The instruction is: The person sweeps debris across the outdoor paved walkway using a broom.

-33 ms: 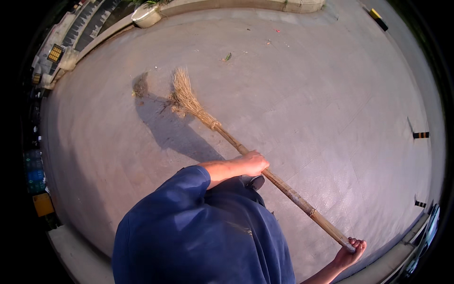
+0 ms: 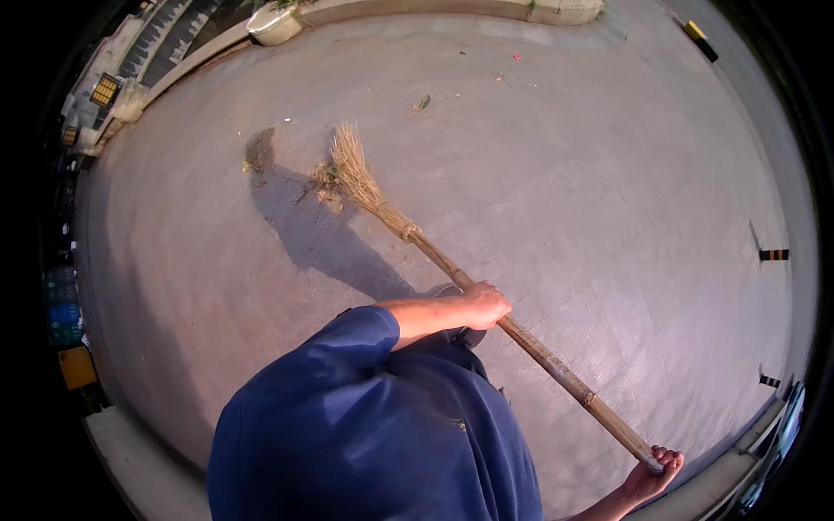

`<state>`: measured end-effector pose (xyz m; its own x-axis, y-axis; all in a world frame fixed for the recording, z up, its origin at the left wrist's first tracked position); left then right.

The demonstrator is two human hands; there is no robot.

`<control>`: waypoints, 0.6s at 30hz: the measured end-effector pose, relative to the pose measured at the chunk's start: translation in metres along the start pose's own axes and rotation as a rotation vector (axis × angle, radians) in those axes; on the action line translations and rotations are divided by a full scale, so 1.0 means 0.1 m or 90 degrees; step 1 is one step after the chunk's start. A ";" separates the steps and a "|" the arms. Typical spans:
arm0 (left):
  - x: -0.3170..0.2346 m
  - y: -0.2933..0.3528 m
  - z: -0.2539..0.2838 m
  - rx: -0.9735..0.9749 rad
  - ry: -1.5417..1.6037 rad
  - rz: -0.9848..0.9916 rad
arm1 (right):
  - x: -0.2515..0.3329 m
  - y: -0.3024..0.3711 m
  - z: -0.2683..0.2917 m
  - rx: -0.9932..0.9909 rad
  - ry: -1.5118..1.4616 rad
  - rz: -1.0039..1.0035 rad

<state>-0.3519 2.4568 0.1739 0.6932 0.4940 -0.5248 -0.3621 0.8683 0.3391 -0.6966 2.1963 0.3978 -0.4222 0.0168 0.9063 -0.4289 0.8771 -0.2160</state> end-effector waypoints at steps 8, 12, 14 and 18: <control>-0.37 0.03 -0.47 0.138 0.121 0.044 | 0.40 -0.26 -0.02 0.015 0.158 0.004; 0.96 0.80 -0.26 0.230 -0.023 0.330 | -0.87 0.72 -0.82 0.035 0.085 -0.178; 1.49 1.15 -0.21 0.214 -0.134 0.330 | -1.18 1.06 -1.15 0.060 0.053 -0.224; 1.37 1.17 0.17 0.167 -0.130 0.332 | -1.40 0.80 -0.88 0.003 -0.032 -0.256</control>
<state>-0.2891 2.6253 0.1549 0.5815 0.8089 -0.0869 -0.5382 0.4626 0.7046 -0.6012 2.3061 0.2856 -0.2585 -0.3515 0.8998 -0.5717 0.8065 0.1508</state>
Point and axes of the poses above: each hand's wrist, its own y-axis away from the middle knuckle, its own z-axis out of the back of the hand, x = y × z, the point moved 1 cm from there along -y, towards the middle knuckle, and after that the axes turned 13 degrees about z, right-handed, at the moved point
